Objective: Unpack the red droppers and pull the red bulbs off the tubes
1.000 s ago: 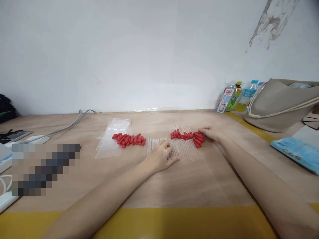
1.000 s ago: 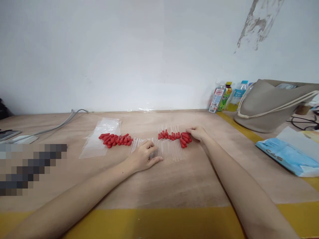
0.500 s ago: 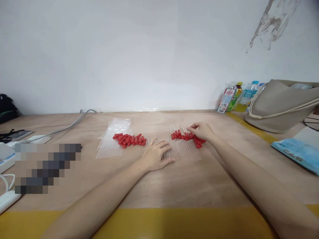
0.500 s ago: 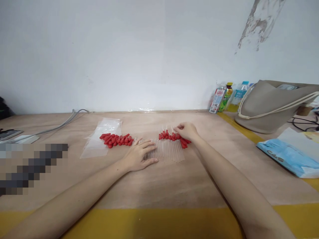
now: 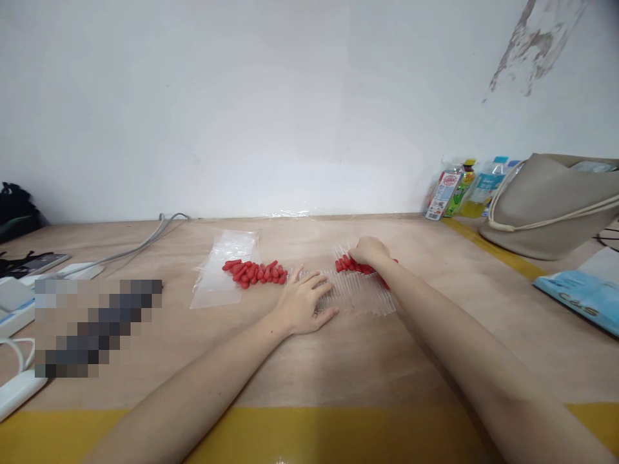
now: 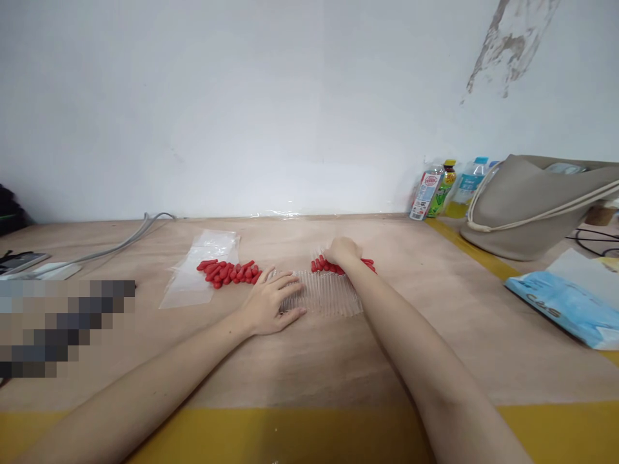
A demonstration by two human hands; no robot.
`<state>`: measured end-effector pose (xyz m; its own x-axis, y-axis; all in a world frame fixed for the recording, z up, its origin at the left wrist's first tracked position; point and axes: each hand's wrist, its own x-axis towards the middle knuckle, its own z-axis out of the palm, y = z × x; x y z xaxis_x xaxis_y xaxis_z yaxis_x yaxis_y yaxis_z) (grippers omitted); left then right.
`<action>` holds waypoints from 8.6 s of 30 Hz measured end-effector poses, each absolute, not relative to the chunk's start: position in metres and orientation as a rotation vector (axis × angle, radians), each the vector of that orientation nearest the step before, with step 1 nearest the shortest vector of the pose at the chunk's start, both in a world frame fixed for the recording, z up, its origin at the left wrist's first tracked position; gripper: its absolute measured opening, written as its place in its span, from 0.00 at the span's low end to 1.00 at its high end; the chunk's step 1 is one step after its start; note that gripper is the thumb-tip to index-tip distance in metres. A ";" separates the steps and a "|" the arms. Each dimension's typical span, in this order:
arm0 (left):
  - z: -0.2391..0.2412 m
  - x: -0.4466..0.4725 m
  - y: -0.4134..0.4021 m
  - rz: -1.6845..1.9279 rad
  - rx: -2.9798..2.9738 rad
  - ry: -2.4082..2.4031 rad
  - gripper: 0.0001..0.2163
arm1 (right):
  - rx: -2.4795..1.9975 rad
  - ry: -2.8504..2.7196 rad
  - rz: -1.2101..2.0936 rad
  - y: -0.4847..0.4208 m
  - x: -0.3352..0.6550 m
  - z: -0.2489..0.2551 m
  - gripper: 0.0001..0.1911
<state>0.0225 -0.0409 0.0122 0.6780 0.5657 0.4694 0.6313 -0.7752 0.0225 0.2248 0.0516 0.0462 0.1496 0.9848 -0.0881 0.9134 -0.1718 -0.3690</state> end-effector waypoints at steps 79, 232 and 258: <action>0.001 0.021 -0.060 -1.124 -2.624 -0.536 0.06 | -0.408 -2.209 -0.666 -0.075 0.243 0.002 0.13; 0.015 0.029 -0.030 -0.677 -2.518 -1.088 0.16 | -1.441 -1.300 0.223 -0.004 0.310 0.025 0.14; 0.004 0.055 -0.045 -1.007 -2.669 -0.837 0.14 | -1.641 -1.308 0.384 0.008 0.335 -0.009 0.25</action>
